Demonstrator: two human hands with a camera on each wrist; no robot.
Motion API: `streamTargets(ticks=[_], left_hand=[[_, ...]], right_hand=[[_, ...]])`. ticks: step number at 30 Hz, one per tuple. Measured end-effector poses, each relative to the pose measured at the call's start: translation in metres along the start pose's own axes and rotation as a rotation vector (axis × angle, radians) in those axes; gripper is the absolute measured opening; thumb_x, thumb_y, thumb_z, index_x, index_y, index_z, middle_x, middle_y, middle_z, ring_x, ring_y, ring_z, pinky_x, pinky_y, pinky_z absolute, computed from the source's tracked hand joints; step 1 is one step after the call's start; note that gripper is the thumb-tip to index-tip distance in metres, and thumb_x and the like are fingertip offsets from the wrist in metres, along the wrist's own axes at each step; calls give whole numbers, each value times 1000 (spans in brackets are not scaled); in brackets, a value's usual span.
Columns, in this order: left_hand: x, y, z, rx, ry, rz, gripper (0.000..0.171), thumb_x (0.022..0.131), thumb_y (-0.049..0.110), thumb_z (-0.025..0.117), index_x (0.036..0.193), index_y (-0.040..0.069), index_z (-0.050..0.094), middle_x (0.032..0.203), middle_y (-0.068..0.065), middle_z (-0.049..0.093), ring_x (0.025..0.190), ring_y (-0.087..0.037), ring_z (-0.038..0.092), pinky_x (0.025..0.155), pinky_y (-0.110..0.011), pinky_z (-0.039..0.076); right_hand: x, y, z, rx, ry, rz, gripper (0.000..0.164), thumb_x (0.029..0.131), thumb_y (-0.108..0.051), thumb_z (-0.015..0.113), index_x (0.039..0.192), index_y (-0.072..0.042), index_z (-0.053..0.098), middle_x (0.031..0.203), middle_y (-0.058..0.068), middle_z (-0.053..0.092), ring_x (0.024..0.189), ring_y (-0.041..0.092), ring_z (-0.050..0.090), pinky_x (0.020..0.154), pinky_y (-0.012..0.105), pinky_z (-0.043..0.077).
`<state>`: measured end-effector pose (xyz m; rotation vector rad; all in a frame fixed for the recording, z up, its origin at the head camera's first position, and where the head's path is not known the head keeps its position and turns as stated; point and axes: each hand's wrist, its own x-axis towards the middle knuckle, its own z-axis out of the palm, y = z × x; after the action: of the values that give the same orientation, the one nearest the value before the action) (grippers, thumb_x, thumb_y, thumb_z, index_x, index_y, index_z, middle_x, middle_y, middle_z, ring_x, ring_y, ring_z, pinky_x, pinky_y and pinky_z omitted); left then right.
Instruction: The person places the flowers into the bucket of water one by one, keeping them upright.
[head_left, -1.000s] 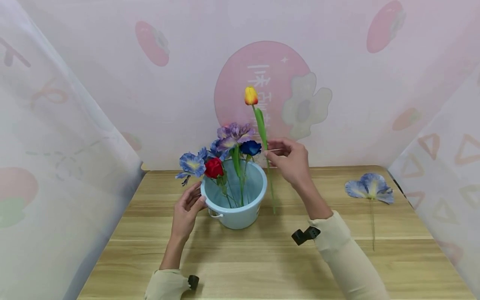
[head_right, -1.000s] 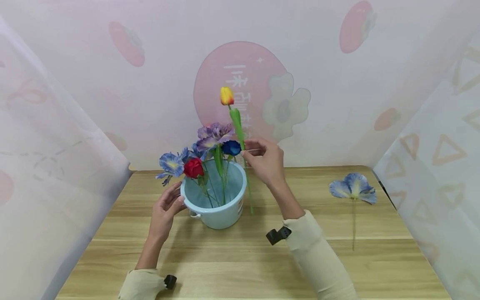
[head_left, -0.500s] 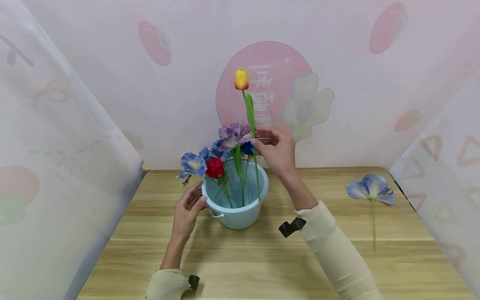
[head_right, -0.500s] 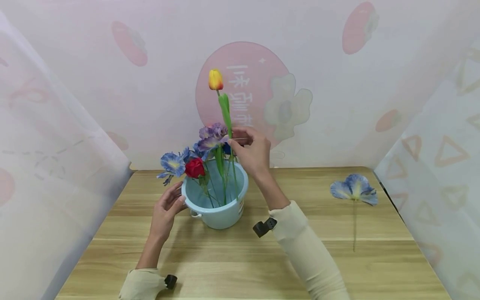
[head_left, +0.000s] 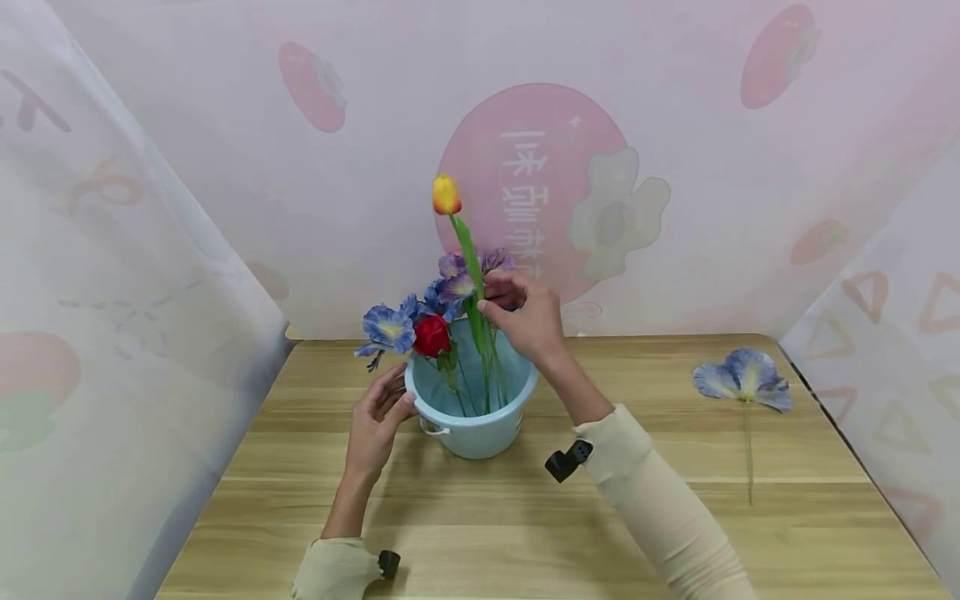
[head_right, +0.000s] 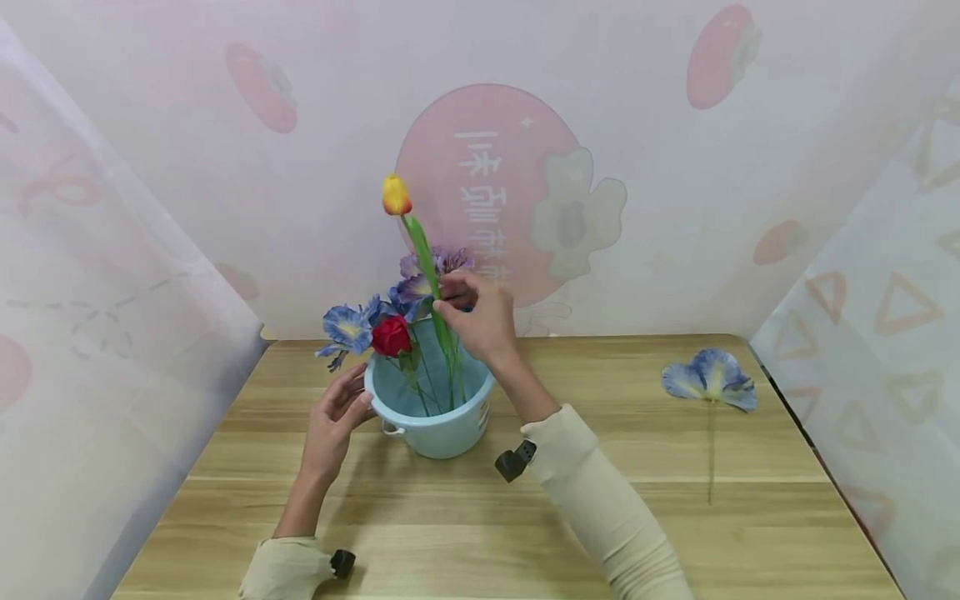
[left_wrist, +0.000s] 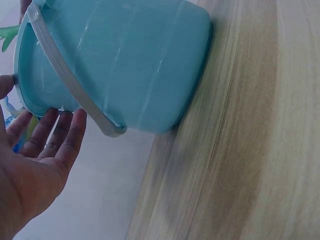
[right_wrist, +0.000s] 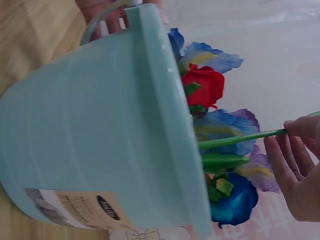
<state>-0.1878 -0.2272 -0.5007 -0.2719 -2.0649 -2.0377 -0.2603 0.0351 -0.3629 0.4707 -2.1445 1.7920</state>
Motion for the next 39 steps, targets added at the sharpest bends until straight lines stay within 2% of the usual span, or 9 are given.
streamTargets(ticks=[5,12,19,25,31,39], left_hand=[[0,1,0,0,-4,-8,53,106,6,66,157,3,52,146,-28,61,123,-22,71,87,-24,67],[0,3,1,11,-4,-13,53,106,8,67,157,3,52,146,-28,61,123,-21,71,87,-24,67],[0,1,0,12,-1,-8,53,106,8,67,156,3,52,147,-29,60,120,-12,71,87,-24,67],[0,2,1,17,6,-14,53,106,8,67,156,3,52,147,-29,61,121,-13,71,87,-24,67],[0,1,1,21,6,-20,52,106,9,67,156,3,53,148,-29,60,121,-12,71,87,-23,67],[0,0,1,21,5,-19,51,106,9,66,156,3,53,148,-27,61,120,-7,70,87,-24,67]], right_hand=[[-4,11,7,-26,-58,44,31,91,1,82,122,-1,77,106,20,78,91,33,78,68,26,66],[-11,21,11,-76,-123,128,32,94,-4,81,125,-5,76,111,16,78,98,32,79,72,32,69],[-13,31,17,-119,-165,152,30,94,-3,80,124,-4,76,109,16,78,97,31,79,73,32,69],[-12,35,20,-136,-193,178,30,94,-2,80,124,-3,75,108,16,78,96,30,79,72,32,69],[-11,39,26,-145,-248,227,29,93,0,79,122,-2,74,108,16,77,90,26,78,69,30,67],[-9,42,34,-254,-304,266,25,93,-3,80,118,-3,76,106,13,79,76,18,74,63,27,64]])
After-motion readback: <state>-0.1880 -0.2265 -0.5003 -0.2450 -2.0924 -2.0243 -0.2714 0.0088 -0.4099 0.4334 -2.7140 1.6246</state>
